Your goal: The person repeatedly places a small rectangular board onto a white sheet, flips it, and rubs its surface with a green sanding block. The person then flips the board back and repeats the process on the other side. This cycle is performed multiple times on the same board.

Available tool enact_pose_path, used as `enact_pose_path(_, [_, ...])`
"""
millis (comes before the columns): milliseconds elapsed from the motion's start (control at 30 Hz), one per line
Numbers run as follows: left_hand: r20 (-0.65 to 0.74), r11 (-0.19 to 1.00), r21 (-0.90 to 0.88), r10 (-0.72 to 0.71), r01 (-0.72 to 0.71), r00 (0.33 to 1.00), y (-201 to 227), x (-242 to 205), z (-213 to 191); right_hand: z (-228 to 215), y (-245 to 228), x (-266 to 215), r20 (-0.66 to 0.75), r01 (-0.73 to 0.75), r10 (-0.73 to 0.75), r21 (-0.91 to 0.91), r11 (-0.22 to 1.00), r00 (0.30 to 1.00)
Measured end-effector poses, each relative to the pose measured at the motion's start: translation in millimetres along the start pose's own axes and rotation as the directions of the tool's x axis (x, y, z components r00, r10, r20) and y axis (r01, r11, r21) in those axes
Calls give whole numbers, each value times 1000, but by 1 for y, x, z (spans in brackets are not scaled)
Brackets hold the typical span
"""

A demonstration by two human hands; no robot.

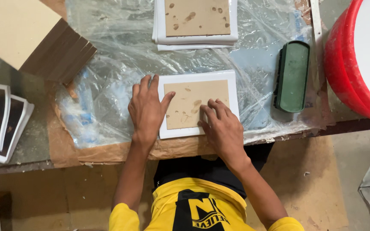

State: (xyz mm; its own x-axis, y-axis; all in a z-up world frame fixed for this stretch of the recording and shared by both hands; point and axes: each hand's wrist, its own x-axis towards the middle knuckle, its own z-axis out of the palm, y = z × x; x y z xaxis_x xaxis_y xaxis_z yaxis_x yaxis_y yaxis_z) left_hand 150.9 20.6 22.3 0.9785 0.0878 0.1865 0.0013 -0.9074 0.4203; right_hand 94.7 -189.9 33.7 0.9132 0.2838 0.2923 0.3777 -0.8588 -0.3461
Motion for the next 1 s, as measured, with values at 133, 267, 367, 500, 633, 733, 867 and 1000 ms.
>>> enact_pose_path(133, [-17, 1000, 16, -12, 12, 1000, 3, 1, 0, 0, -1, 0, -12, -22, 22, 14, 1000, 1000])
enact_pose_path(267, [-34, 999, -48, -7, 6, 999, 5, 2, -8, 1, -2, -1, -25, -40, 41, 33, 999, 999])
enact_pose_path(367, [-26, 997, -72, -28, 26, 999, 8, 3, -12, 1, -1, -1, -31, -45, 46, 42, 998, 998])
enact_pose_path(500, [19, 993, -78, -88, 89, 996, 11, 3, -13, 1, 0, -1, -39, -41, 43, 44, 998, 998])
enact_pose_path(633, [-25, 994, -82, -81, 79, 996, 11, 2, -11, 1, 0, -1, -45, -47, 48, 42, 998, 998])
enact_pose_path(733, [-72, 997, -68, -34, 29, 997, 9, 0, -9, 2, 0, -1, -49, -48, 49, 41, 998, 998])
enact_pose_path(867, [-47, 996, -68, -52, 49, 998, 7, 2, -8, 2, -1, -2, -52, -57, 60, 43, 997, 997])
enact_pose_path(1000, [-44, 996, -73, -62, 59, 997, 8, 1, -9, 2, -1, -2, -49, -67, 69, 50, 996, 996])
